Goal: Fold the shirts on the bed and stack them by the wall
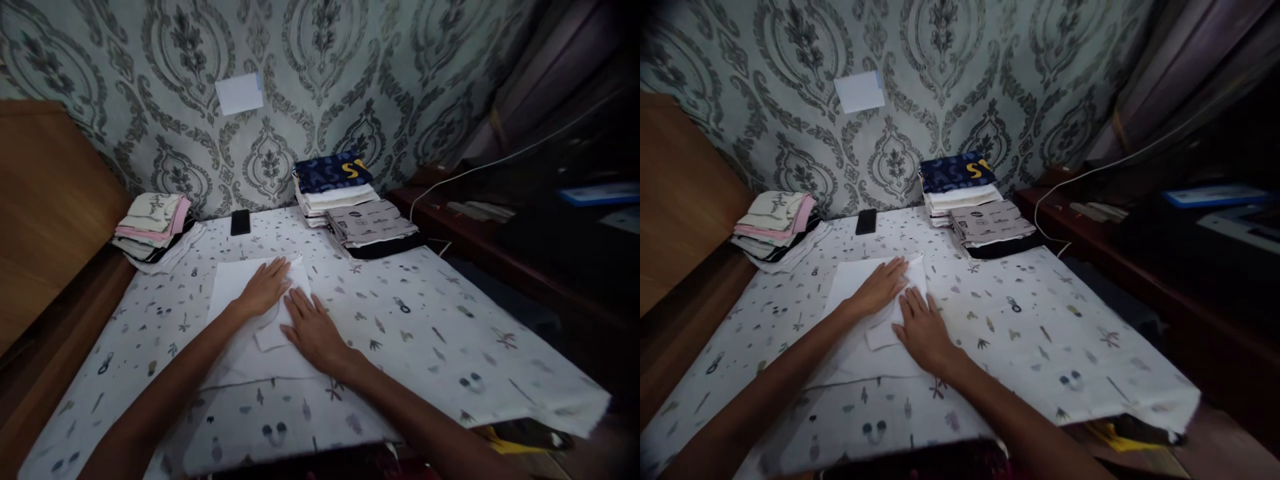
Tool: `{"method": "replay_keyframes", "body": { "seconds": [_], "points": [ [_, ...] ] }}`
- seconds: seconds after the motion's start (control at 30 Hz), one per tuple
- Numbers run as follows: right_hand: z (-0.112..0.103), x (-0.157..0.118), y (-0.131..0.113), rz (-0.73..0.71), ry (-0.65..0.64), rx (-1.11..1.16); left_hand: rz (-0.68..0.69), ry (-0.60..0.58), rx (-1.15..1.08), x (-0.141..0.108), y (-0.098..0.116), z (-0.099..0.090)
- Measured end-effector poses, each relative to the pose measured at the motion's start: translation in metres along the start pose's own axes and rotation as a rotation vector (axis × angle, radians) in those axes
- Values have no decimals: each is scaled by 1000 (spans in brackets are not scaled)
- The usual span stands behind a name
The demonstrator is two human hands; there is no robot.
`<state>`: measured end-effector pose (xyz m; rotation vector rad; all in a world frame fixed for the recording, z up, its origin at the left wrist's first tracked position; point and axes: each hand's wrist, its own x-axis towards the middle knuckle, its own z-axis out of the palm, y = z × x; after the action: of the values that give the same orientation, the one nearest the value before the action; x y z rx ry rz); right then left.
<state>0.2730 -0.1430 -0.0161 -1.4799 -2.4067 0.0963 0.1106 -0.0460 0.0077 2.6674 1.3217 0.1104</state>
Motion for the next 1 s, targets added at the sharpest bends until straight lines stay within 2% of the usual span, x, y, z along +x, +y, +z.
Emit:
{"method": "replay_keyframes", "body": {
  "seconds": [0.17,0.4,0.5,0.6,0.7,0.83,1.0],
  "points": [
    [20,-7,7,-13,34,-48,9,-55,1,11,-8,11],
    [5,-10,7,-37,3,5,8,-37,-165,13,-17,15],
    [-6,-24,12,-48,32,78,-2,-5,-336,16,-23,5],
    [-16,-44,20,9,125,146,8,65,-480,25,-31,-10],
    [-25,-62,25,113,172,195,-14,110,-462,42,-34,-23],
    [-29,-73,20,218,169,181,-58,100,-373,70,-23,-28],
    [-24,-80,7,303,239,11,-9,-52,-283,92,7,-29]
  ]
}}
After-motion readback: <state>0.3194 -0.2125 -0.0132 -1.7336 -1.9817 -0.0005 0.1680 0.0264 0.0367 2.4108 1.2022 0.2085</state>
